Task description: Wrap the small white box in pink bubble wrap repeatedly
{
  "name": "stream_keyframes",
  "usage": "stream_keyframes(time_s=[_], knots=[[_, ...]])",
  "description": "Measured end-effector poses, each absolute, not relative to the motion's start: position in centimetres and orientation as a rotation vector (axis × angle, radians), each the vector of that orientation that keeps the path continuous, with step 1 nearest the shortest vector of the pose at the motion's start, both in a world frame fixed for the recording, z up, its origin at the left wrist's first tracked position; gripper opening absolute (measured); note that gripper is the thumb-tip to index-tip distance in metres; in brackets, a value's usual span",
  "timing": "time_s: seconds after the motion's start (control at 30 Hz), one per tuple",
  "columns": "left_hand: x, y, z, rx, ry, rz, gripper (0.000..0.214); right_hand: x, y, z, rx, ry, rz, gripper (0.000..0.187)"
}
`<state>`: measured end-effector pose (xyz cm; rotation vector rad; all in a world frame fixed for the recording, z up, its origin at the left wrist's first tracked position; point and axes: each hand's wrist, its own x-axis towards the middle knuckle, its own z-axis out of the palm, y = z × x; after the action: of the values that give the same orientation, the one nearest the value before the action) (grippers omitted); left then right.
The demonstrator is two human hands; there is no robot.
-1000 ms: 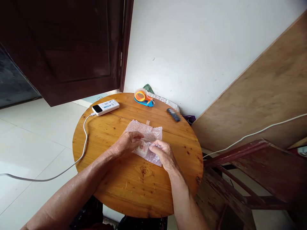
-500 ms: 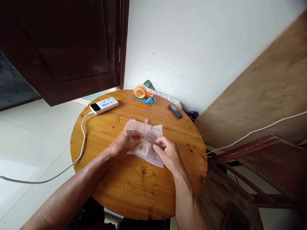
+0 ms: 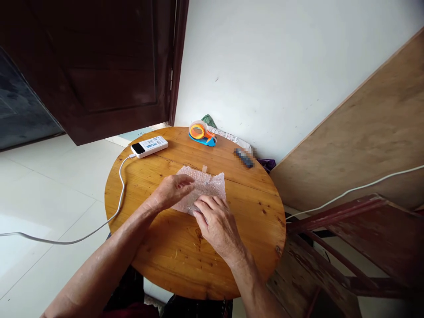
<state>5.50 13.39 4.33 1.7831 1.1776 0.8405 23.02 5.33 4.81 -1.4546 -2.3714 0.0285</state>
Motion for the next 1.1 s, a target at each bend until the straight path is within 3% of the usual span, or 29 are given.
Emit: stream_keyframes(time_s=[0.2, 0.43, 0.8, 1.1], knots=[[1.9, 10.8, 5.1, 1.854, 1.662, 0.636, 0.052, 22.6, 5.7, 6.0, -1.481, -2.545, -0.070, 0.027], [2.6, 10.2, 3.9, 1.754, 1.783, 0.483, 0.044, 21.8, 6.6, 6.9, -1.509, -2.684, -0.213, 0.015], [6.6, 9.4, 2.2, 1.156, 1.289, 1.134, 0.066, 22.2, 6.5, 6.2, -1.454, -2.608, -0.185, 0.018], [8.7, 7.8, 4.5, 1.885, 1.367, 0.824, 0.015, 24.3, 5.3, 6.1, -1.376, -2.323, 0.147, 0.043]])
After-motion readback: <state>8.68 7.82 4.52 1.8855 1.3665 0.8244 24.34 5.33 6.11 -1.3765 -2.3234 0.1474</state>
